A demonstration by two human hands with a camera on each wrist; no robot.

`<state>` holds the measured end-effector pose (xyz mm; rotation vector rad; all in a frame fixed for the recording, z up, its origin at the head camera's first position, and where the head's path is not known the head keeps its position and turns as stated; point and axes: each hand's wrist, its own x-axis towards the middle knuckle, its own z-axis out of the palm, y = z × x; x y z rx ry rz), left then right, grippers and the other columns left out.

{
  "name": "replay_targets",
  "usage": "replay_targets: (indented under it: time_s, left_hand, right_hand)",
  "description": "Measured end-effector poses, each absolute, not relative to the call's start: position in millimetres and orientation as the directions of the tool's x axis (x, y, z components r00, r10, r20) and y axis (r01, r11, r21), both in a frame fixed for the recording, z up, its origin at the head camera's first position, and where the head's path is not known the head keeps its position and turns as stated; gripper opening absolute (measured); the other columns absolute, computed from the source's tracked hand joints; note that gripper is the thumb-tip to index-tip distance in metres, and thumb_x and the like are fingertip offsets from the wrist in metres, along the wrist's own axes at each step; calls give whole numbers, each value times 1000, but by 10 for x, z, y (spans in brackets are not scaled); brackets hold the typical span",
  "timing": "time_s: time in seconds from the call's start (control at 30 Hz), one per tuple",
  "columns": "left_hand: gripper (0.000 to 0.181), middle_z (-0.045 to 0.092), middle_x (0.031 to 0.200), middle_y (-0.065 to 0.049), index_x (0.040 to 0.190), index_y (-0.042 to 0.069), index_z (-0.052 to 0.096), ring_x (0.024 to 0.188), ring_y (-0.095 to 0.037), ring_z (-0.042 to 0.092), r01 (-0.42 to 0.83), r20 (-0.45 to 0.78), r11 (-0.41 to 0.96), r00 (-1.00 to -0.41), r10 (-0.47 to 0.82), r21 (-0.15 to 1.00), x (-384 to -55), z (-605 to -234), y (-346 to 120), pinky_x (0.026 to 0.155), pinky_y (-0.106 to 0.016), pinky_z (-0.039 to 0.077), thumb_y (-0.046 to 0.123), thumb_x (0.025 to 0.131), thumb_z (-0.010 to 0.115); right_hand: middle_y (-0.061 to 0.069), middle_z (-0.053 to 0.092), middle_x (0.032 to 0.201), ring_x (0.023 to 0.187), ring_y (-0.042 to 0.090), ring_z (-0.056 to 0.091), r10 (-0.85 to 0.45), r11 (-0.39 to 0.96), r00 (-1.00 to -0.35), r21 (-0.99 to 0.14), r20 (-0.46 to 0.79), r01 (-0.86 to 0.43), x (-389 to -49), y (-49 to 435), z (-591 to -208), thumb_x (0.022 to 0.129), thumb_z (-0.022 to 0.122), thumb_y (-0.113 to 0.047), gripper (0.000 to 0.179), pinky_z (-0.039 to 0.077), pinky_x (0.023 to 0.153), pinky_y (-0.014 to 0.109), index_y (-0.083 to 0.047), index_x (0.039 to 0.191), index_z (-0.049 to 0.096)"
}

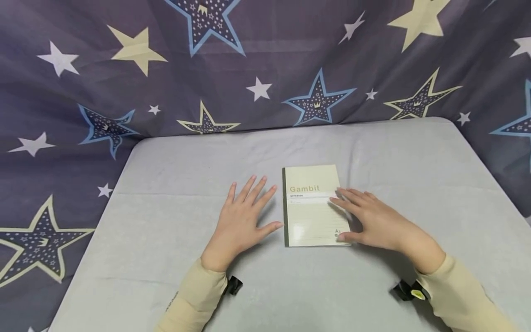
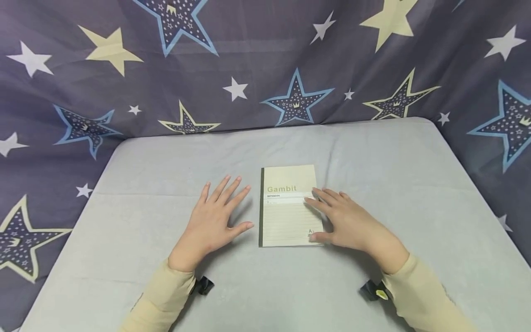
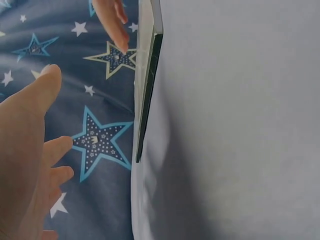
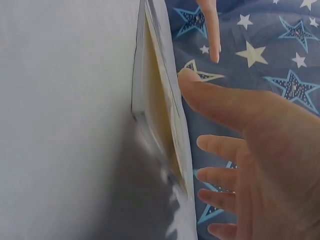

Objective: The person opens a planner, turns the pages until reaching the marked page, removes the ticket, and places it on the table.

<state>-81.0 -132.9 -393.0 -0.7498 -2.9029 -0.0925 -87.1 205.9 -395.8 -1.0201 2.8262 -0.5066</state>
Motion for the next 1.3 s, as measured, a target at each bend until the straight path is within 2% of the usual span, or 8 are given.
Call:
replay_targets:
  time_s: [0.2, 0.43, 0.6, 0.73, 0.9, 1.03, 1.17, 1.3]
  left_hand:
    - [81, 22, 163, -1, 156, 25, 35, 151, -23, 10, 492, 131, 870, -866, 483, 43, -798, -3936, -1359, 119, -58, 11, 70, 90, 50]
    - [80, 20, 164, 1, 156, 26, 32, 152, -21, 8, 484, 93, 874, -873, 479, 42, -810, -3948, -1395, 119, -56, 10, 69, 92, 49]
    - [80, 21, 164, 1, 157, 26, 32, 151, -21, 9, 493, 93, 868, -868, 487, 57, -827, -3940, -1396, 120, -55, 9, 69, 92, 50]
    - [79, 22, 164, 1, 157, 26, 32, 151, -21, 9, 495, 94, 867, -868, 488, 63, -837, -3936, -1399, 119, -55, 9, 68, 92, 51]
    - [78, 23, 163, 1, 156, 25, 33, 151, -21, 11, 496, 101, 866, -867, 488, 66, -845, -3941, -1408, 119, -55, 9, 67, 92, 51]
    - [75, 26, 162, 1, 155, 24, 36, 151, -21, 12, 498, 97, 863, -866, 490, 87, -837, -3938, -1411, 120, -55, 9, 65, 94, 51]
    - [71, 29, 161, 0, 153, 23, 40, 151, -21, 15, 502, 93, 859, -865, 494, 103, -825, -3925, -1408, 119, -55, 12, 62, 95, 50]
    - [67, 31, 160, 0, 152, 22, 43, 150, -22, 16, 497, 82, 861, -867, 491, 105, -816, -3908, -1402, 120, -53, 12, 59, 97, 49]
  right_hand:
    - [15, 36, 156, 141, 41, 34, -660, 706, -752, -336, 10, -624, -805, 2017, -3949, 77, 78, -57, 91, 24, 112, 63, -15, 150, 44]
    - [15, 38, 155, 140, 40, 36, -691, 690, -723, -316, -16, -652, -761, 2066, -3930, 70, 85, -51, 95, 25, 111, 64, -14, 149, 46]
    - [15, 46, 149, 135, 39, 43, -697, 667, -715, -326, 43, -670, -730, 2123, -3983, 72, 86, -45, 84, 30, 110, 62, -11, 143, 54]
    - [12, 55, 141, 128, 35, 51, -699, 632, -700, -330, 147, -701, -709, 2158, -4015, 74, 85, -42, 72, 38, 106, 56, -11, 135, 61]
    - [5, 67, 125, 115, 27, 61, -717, 552, -614, -270, 329, -789, -731, 2177, -4024, 77, 83, -42, 50, 44, 99, 47, -16, 118, 72]
    - [0, 72, 113, 105, 23, 64, -725, 475, -514, -207, 459, -855, -771, 2169, -4015, 88, 71, -47, 35, 44, 96, 39, -19, 106, 77]
    - [-2, 73, 105, 96, 21, 65, -719, 411, -427, -159, 549, -898, -803, 2132, -3995, 100, 54, -47, 39, 43, 94, 35, -17, 98, 78]
    - [-1, 74, 97, 89, 21, 66, -693, 358, -353, -125, 629, -925, -819, 2093, -3986, 103, 51, -40, 39, 46, 90, 35, -14, 90, 77]
